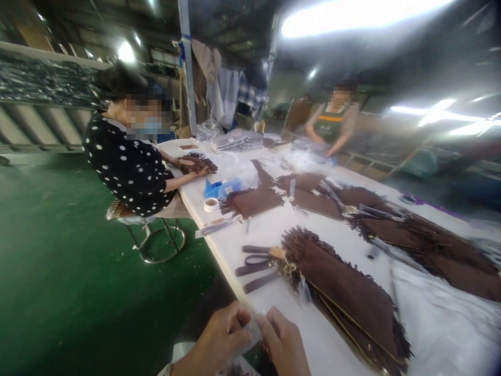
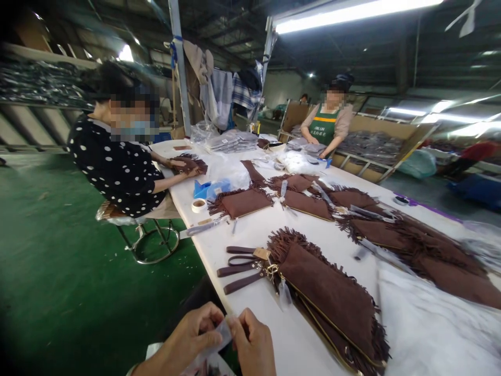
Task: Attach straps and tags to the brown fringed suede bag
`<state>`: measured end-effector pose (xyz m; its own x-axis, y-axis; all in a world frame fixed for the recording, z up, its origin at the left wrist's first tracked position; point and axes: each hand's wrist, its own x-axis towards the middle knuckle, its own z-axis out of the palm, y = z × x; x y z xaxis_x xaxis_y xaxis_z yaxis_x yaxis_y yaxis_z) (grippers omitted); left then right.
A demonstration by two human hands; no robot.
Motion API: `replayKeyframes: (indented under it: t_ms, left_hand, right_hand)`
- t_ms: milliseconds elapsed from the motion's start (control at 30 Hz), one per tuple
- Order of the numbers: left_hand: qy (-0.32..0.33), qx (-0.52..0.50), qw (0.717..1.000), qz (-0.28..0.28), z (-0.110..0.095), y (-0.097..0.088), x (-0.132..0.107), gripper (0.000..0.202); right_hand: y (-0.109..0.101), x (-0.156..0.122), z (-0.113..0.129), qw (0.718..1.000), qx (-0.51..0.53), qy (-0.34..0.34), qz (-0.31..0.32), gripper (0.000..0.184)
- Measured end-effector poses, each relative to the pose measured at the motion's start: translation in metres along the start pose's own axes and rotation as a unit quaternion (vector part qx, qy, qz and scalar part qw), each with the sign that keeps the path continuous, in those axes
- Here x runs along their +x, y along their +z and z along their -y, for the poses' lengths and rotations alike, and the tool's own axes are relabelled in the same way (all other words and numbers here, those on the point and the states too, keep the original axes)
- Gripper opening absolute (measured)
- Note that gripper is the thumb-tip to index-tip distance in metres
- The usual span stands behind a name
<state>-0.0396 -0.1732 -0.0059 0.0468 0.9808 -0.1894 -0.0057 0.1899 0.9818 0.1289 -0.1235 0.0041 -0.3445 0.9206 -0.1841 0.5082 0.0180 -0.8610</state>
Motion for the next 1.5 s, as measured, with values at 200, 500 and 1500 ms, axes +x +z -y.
replayKeyframes:
  t_ms: [200, 500, 1500]
  left_hand:
    - [-0.022, -0.062, 0.997, -0.045, 0.02, 0.0, 0.011, 0.026]
    - [-0.063, 0.036, 0.99, -0.124, 0.035, -0.046, 0.027, 0.047]
    - [0.002, 0.275, 0.953, -0.125, 0.04, -0.047, 0.04, 0.037]
  right_hand:
    - [0.014, 0.02, -0.001, 0.999, 0.024, 0.008, 0.019, 0.044]
    - [-0.001, 0.076, -0.022, 0.995, -0.102, -0.003, -0.023, 0.035]
    - [-0.019, 0.092, -0.023, 0.989, 0.062, 0.032, 0.129, 0.011]
